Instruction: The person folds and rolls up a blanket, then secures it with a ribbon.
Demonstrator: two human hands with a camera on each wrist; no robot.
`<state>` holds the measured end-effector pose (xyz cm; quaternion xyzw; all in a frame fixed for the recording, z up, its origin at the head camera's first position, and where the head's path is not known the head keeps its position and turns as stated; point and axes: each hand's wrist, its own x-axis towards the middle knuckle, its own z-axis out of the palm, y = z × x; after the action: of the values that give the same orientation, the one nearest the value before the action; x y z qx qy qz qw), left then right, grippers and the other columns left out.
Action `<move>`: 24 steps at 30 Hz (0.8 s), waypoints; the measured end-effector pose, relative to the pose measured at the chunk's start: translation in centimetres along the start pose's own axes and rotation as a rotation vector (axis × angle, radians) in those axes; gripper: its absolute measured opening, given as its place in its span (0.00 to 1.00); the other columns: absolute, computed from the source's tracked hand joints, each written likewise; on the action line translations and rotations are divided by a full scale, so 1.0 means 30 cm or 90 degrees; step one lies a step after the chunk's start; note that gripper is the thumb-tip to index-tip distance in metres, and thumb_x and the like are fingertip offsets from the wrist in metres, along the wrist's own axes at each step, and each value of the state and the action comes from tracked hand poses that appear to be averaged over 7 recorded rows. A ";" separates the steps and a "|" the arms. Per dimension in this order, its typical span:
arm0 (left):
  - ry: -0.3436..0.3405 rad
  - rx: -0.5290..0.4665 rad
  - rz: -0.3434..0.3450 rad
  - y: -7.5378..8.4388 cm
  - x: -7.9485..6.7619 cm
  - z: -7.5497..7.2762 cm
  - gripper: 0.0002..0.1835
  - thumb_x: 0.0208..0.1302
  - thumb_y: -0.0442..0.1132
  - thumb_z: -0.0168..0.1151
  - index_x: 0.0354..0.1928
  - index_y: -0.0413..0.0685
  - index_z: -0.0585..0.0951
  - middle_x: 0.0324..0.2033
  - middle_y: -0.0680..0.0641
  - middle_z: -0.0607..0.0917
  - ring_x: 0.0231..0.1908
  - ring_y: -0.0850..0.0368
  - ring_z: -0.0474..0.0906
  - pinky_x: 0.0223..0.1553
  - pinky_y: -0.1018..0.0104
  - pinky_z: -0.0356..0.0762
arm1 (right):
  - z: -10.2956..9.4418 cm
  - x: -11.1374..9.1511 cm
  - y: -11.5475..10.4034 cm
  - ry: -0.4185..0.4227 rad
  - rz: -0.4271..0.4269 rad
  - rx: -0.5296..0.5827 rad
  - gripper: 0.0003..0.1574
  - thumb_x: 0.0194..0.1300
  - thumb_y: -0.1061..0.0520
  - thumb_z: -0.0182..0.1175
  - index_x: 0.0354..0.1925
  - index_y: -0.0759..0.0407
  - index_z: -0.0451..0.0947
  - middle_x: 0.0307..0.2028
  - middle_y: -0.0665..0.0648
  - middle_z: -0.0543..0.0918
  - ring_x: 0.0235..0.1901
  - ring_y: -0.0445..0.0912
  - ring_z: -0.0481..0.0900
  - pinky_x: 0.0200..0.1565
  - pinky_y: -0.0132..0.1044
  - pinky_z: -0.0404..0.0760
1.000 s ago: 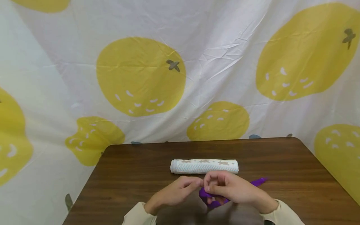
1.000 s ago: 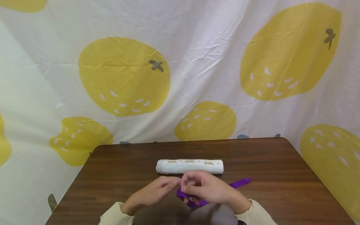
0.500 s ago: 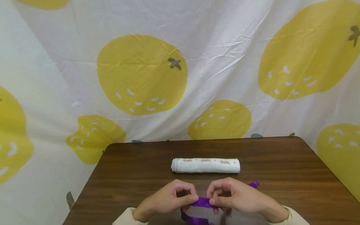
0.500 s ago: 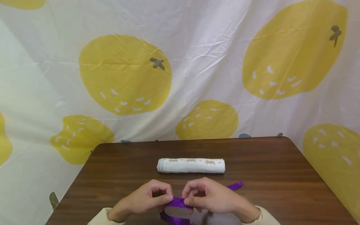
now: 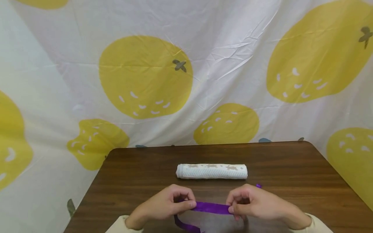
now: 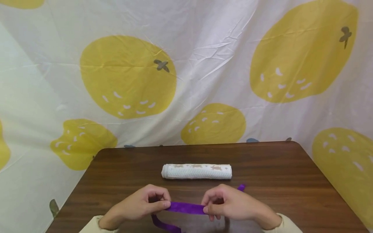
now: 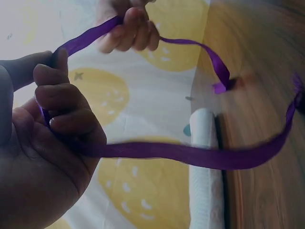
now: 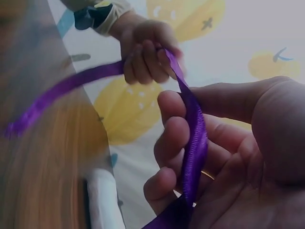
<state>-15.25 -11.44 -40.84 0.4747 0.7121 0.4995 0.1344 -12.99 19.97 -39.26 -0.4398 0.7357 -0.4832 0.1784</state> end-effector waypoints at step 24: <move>0.062 -0.007 -0.161 -0.096 -0.217 -0.224 0.09 0.70 0.38 0.59 0.39 0.37 0.83 0.22 0.54 0.80 0.21 0.67 0.70 0.21 0.75 0.67 | -0.176 -0.215 0.121 -0.005 0.062 -0.035 0.05 0.68 0.68 0.56 0.37 0.60 0.77 0.25 0.66 0.77 0.29 0.30 0.76 0.28 0.32 0.79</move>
<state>-17.93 -20.78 -41.98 0.3559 0.7689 0.5050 0.1645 -14.79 28.71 -40.98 -0.4103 0.7686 -0.4517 0.1920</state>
